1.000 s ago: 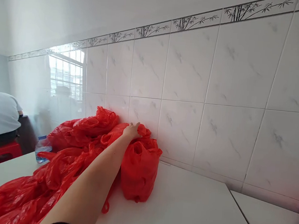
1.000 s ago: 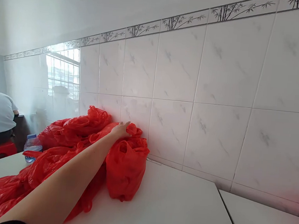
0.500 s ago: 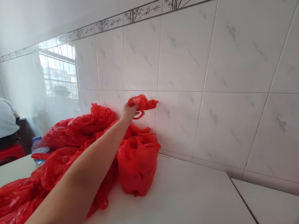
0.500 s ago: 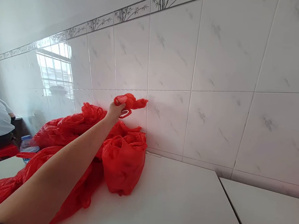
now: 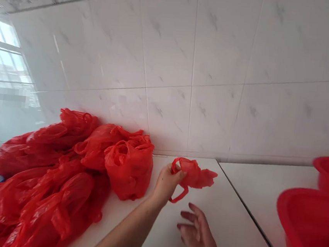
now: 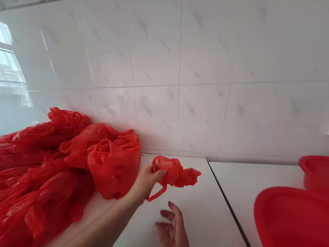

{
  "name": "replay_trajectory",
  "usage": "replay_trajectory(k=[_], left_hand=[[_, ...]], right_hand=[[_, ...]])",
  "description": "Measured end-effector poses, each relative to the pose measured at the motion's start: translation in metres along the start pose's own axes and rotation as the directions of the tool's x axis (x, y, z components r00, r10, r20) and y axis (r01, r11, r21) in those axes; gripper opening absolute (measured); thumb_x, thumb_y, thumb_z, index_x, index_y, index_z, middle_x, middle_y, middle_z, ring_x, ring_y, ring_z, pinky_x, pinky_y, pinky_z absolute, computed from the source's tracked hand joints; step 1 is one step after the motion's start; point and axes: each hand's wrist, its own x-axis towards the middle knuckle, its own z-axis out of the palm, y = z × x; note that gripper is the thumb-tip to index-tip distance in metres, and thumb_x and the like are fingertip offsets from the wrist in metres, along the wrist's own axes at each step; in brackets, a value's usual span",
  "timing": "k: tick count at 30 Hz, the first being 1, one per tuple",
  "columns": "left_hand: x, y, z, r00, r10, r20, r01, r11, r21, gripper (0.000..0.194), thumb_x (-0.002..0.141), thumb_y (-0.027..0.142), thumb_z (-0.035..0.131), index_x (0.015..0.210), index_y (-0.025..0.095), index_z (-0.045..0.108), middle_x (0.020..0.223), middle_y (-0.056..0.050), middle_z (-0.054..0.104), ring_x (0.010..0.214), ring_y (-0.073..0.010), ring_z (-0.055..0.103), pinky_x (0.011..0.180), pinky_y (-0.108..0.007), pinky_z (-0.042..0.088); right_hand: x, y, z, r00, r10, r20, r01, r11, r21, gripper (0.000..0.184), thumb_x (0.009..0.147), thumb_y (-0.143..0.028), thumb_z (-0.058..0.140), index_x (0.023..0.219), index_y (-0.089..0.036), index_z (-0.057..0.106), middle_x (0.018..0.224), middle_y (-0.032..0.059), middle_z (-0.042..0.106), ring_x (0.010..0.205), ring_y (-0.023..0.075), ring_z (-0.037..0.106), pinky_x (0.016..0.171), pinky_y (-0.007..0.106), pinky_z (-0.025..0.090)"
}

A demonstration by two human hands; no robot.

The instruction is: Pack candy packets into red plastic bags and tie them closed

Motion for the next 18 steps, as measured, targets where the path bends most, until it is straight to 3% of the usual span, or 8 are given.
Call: replay_trajectory(k=[3,6,9,11,14,16,18], left_hand=[[-0.039,-0.038,0.025,0.983,-0.134,0.124,0.147,0.984,-0.104,0.028,0.077,0.04,0.061,0.069,0.013,0.06,0.058,0.0,0.057,0.053,-0.0106,0.051,0.052,-0.023,0.04],[-0.054,-0.053,0.028,0.961,-0.183,0.209,0.244,0.915,-0.321,0.028,0.078,0.041,0.063,0.076,0.013,0.062,0.066,-0.002,0.063,0.06,-0.0128,0.057,0.059,-0.025,0.046],[-0.046,-0.055,0.006,0.956,-0.292,0.036,0.256,0.765,-0.591,0.023,0.078,0.036,0.066,0.086,0.014,0.062,0.083,-0.006,0.067,0.073,-0.0157,0.063,0.069,-0.029,0.051],[-0.033,-0.057,-0.016,0.912,-0.385,-0.142,0.183,0.692,-0.699,0.017,0.081,0.031,0.063,0.092,0.017,0.06,0.09,-0.006,0.067,0.078,-0.0155,0.065,0.072,-0.031,0.054],[-0.02,-0.063,-0.046,0.86,-0.408,-0.307,0.091,0.714,-0.694,0.009,0.09,0.025,0.05,0.093,0.021,0.057,0.091,-0.003,0.064,0.076,-0.0103,0.064,0.072,-0.026,0.054],[-0.019,-0.068,-0.056,0.847,-0.401,-0.349,0.09,0.756,-0.649,0.009,0.091,0.025,0.047,0.091,0.02,0.055,0.087,-0.003,0.062,0.07,-0.009,0.062,0.068,-0.024,0.053],[-0.022,-0.072,-0.057,0.842,-0.385,-0.377,0.108,0.806,-0.582,0.01,0.088,0.028,0.053,0.09,0.019,0.056,0.088,-0.005,0.061,0.07,-0.0117,0.062,0.067,-0.028,0.054]], right_hand=[[0.017,0.002,-0.014,0.976,0.181,-0.12,-0.133,0.933,0.333,0.056,0.08,-0.051,0.058,0.126,-0.022,0.045,0.113,0.0119,0.06,0.092,0.024,0.063,0.078,0.039,0.051],[0.025,0.008,-0.031,0.953,0.253,-0.165,-0.197,0.935,0.294,0.028,0.074,-0.042,0.062,0.091,-0.019,0.059,0.075,0.0025,0.063,0.067,0.0187,0.06,0.063,0.031,0.049],[0.029,0.023,-0.057,0.924,0.245,-0.292,-0.236,0.969,0.069,0.016,0.074,-0.035,0.054,0.077,-0.02,0.059,0.06,-0.0018,0.057,0.056,0.0154,0.054,0.056,0.028,0.043],[0.033,0.034,-0.076,0.878,0.221,-0.424,-0.263,0.964,-0.044,0.023,0.074,-0.033,0.051,0.09,-0.021,0.062,0.067,-0.0015,0.06,0.059,0.0161,0.056,0.057,0.028,0.044],[0.038,0.044,-0.1,0.79,0.219,-0.572,-0.314,0.947,-0.072,0.039,0.071,-0.027,0.05,0.109,-0.022,0.06,0.076,-0.0006,0.064,0.066,0.0172,0.06,0.063,0.03,0.047],[0.039,0.046,-0.108,0.76,0.259,-0.597,-0.323,0.946,0.0,0.036,0.07,-0.026,0.053,0.104,-0.022,0.063,0.082,0.0012,0.065,0.072,0.0185,0.063,0.066,0.031,0.049],[0.04,0.044,-0.11,0.757,0.31,-0.575,-0.269,0.95,0.157,0.025,0.069,-0.028,0.058,0.092,-0.021,0.064,0.09,0.0035,0.067,0.08,0.0209,0.064,0.069,0.032,0.052]])
